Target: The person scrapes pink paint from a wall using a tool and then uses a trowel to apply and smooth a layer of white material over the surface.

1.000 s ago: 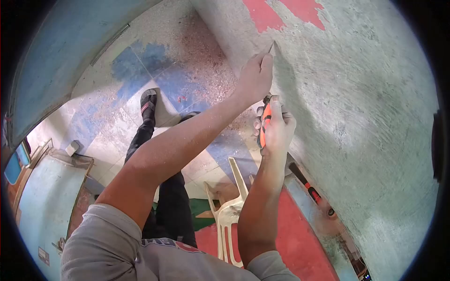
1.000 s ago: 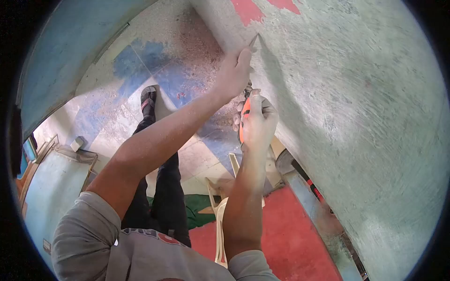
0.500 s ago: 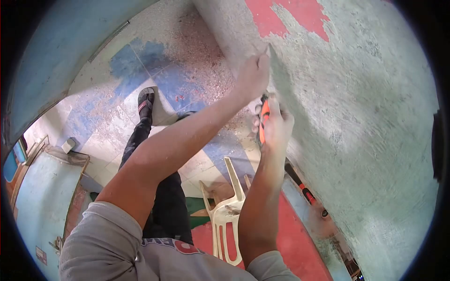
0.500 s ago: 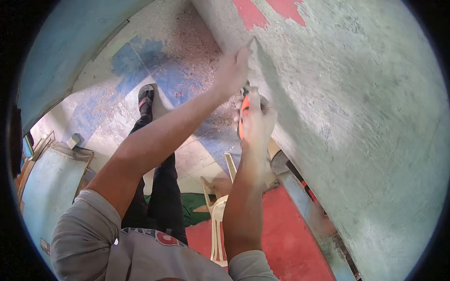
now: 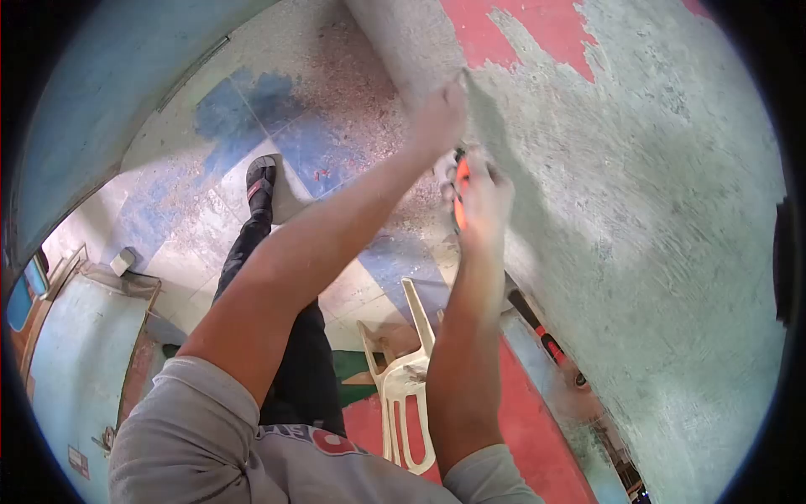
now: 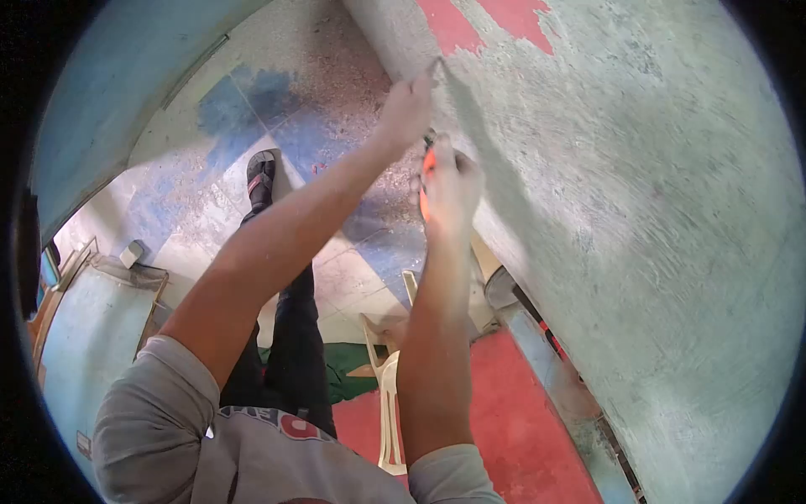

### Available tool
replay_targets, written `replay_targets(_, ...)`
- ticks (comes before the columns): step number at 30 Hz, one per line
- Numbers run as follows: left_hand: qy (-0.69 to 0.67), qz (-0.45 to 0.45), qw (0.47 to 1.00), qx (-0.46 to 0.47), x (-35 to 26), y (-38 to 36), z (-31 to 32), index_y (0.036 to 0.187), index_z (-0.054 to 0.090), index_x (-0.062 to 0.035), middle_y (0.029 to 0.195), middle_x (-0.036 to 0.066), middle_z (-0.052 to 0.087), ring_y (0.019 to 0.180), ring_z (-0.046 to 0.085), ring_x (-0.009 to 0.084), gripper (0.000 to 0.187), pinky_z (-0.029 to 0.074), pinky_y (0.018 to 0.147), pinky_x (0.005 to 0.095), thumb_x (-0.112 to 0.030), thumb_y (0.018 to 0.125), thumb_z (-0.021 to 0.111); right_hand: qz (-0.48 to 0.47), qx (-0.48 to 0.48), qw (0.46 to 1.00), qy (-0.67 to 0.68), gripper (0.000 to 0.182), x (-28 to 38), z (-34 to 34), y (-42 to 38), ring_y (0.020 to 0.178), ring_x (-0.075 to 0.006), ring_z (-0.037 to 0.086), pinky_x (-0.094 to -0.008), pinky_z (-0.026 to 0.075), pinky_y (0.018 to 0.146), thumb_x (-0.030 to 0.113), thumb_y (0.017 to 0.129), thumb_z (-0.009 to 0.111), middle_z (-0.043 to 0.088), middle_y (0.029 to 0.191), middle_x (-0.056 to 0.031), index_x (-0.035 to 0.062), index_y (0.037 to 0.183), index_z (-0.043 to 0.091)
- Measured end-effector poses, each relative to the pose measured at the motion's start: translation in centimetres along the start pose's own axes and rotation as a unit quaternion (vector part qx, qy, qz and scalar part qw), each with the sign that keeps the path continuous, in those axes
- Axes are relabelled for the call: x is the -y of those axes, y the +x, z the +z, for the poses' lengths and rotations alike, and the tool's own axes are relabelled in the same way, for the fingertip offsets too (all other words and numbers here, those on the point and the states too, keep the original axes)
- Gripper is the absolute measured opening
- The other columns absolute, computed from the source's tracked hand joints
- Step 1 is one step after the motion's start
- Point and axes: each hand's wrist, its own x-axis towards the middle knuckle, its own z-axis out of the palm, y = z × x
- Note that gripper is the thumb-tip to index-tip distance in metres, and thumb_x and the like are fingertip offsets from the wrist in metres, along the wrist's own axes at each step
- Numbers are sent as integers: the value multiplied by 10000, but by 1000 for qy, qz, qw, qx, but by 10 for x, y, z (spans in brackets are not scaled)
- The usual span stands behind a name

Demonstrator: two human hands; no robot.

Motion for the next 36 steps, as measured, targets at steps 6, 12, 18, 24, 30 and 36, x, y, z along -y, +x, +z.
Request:
replay_targets(6, 3, 28, 1000, -10, 10, -4, 6, 1012, 637, 29, 902, 275, 675, 931, 661, 432, 425, 479, 869, 485, -308, 1004, 377, -14, -12, 999, 26, 389, -2, 2, -22, 455, -141, 533, -290, 384, 385, 317, 1006, 592, 582, 630, -62, -27, 824, 603)
replay_targets(12, -51, 8, 999, 1, -3, -8, 10, 1039, 607, 45, 996, 287, 661, 1027, 629, 457, 422, 464, 913, 486, -315, 1013, 386, -26, -10, 999, -30, 375, 12, -8, -23, 456, -126, 521, -285, 386, 390, 337, 1002, 602, 588, 642, -63, 6, 826, 592)
replay_targets(18, -39, 49, 998, 13, -17, -86, 43, 1092, 603, 45, 1052, 313, 627, 1068, 599, 468, 453, 457, 952, 481, -339, 1030, 372, -17, -34, 999, 38, 380, 3, -52, -82, 460, -123, 505, -272, 374, 418, 331, 1007, 595, 582, 642, -66, 17, 793, 589)
replay_targets(24, -23, 17, 1000, 11, -12, -62, 38, 1046, 609, 48, 1065, 313, 628, 1085, 590, 474, 443, 449, 944, 490, -329, 1026, 376, -34, -16, 999, 14, 389, 3, -55, -57, 456, -123, 490, -271, 377, 413, 335, 1003, 610, 583, 638, -61, 3, 801, 600)
replay_targets(30, -58, -42, 997, 15, -5, -60, 37, 1010, 613, 48, 1044, 314, 628, 1066, 599, 460, 429, 438, 933, 515, -316, 1019, 385, -29, -4, 999, -25, 372, 1, -52, -43, 465, -113, 496, -273, 372, 424, 325, 1007, 609, 588, 631, -44, 23, 788, 604)
replay_targets(36, -14, 76, 997, 10, -31, -103, 47, 1107, 634, 49, 1012, 316, 633, 981, 608, 463, 436, 459, 889, 497, -294, 1013, 383, -78, 8, 996, 40, 417, -6, -73, -74, 458, -123, 500, -273, 368, 420, 339, 1000, 624, 567, 610, -56, 43, 717, 547)
